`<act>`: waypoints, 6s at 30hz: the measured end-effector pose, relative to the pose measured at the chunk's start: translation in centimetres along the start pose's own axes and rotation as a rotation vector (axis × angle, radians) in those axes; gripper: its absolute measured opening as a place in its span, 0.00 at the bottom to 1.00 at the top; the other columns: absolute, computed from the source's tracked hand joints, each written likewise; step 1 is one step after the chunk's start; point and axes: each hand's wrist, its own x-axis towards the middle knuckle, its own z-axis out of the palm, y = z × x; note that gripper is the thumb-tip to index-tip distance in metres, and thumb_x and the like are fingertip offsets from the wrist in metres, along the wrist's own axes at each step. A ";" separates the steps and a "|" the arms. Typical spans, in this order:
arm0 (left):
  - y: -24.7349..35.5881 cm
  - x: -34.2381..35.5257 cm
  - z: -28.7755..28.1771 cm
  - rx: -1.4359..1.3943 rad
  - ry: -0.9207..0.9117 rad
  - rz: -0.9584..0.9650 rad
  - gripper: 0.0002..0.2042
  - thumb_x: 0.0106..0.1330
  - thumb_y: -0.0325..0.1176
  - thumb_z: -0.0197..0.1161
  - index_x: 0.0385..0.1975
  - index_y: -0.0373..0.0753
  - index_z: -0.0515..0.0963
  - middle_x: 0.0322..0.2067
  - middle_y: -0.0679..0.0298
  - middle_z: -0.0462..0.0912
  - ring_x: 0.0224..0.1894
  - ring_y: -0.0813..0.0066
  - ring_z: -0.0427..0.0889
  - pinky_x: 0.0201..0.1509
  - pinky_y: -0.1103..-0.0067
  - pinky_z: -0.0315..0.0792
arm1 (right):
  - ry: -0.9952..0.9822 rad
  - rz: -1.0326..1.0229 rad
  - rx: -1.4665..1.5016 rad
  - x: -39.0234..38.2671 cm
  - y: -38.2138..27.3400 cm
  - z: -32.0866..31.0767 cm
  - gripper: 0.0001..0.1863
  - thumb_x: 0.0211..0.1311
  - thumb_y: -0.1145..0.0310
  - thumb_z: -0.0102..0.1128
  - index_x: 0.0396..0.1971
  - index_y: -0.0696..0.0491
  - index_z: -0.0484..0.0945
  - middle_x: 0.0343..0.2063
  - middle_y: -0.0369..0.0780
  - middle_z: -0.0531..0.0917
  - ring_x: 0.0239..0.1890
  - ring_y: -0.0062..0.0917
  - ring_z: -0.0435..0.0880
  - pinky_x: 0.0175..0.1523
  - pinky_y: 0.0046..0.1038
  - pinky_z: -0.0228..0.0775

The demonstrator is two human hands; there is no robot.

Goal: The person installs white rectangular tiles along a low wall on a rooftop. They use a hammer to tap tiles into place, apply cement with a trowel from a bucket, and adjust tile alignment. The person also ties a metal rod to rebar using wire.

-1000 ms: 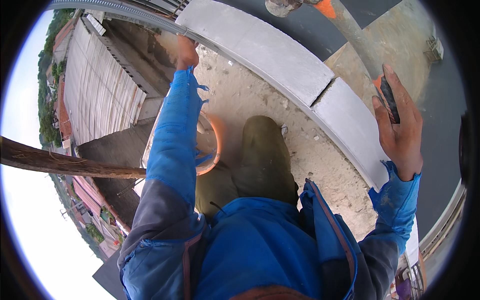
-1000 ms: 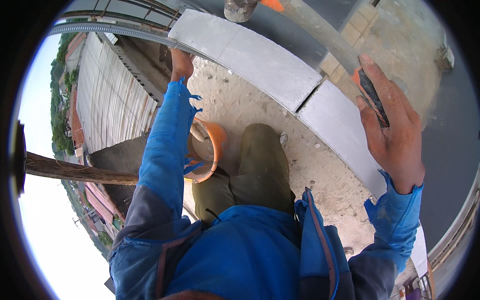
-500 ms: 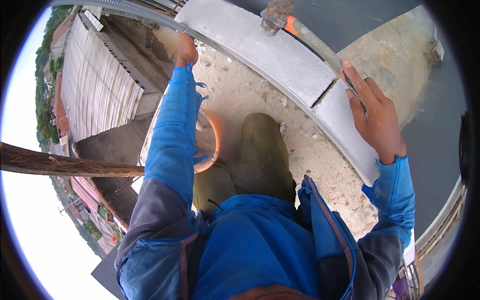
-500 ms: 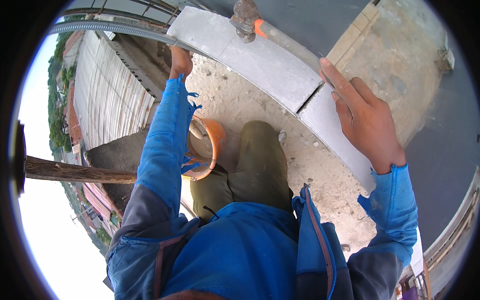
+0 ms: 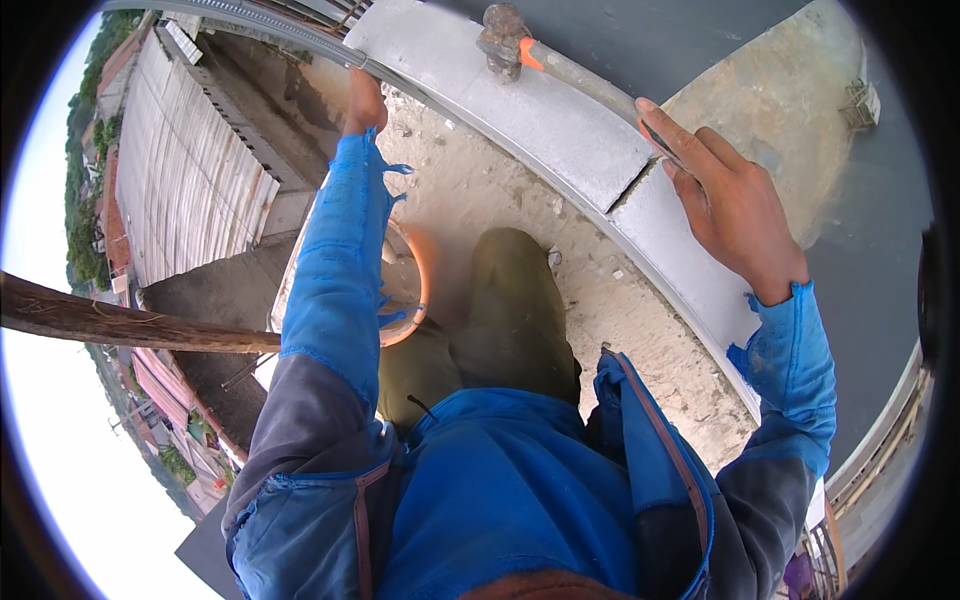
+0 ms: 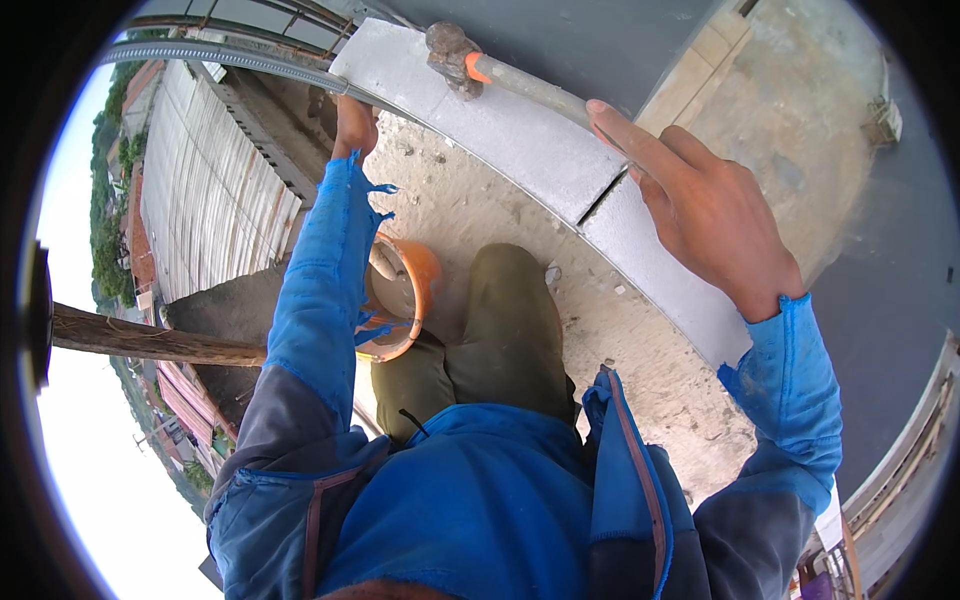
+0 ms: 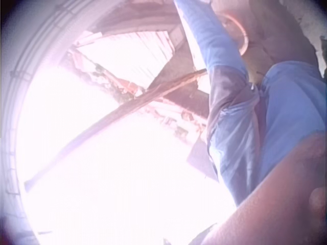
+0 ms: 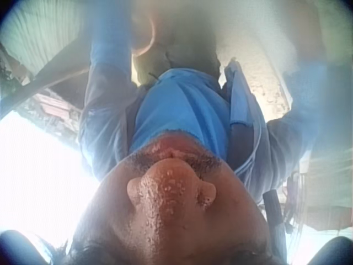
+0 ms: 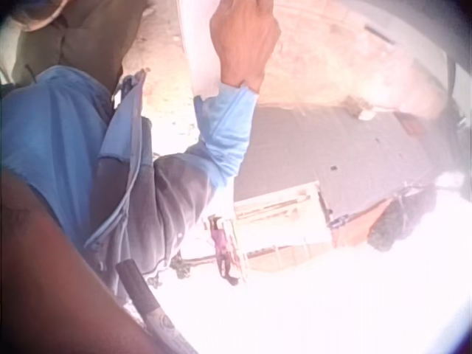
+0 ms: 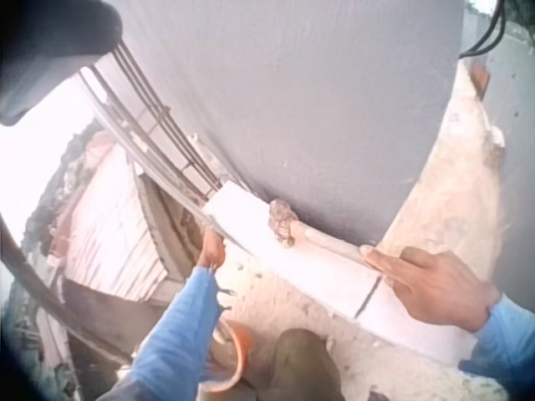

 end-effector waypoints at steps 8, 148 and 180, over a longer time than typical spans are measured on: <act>1.6 -0.7 2.1 -0.040 0.011 -0.027 0.42 0.81 0.70 0.40 0.85 0.47 0.50 0.85 0.61 0.50 0.86 0.57 0.48 0.85 0.49 0.38 | 0.091 -0.086 0.041 4.7 -0.8 3.4 0.39 0.74 0.71 0.61 0.81 0.27 0.63 0.35 0.42 0.81 0.29 0.40 0.82 0.37 0.41 0.81; 2.2 -64.7 -8.5 0.290 0.384 -0.319 0.23 0.80 0.30 0.61 0.71 0.27 0.72 0.66 0.48 0.80 0.65 0.61 0.81 0.71 0.70 0.73 | -0.034 0.896 0.267 -34.1 -9.0 31.9 0.26 0.77 0.45 0.57 0.54 0.56 0.75 0.44 0.56 0.90 0.49 0.57 0.89 0.55 0.53 0.78; 1.1 -63.9 -10.5 0.332 0.254 -0.429 0.25 0.79 0.33 0.61 0.71 0.25 0.72 0.65 0.45 0.81 0.67 0.61 0.82 0.73 0.70 0.71 | 0.073 0.437 -0.102 -22.8 -6.5 24.6 0.26 0.78 0.42 0.57 0.54 0.51 0.77 0.40 0.50 0.91 0.44 0.51 0.90 0.46 0.53 0.79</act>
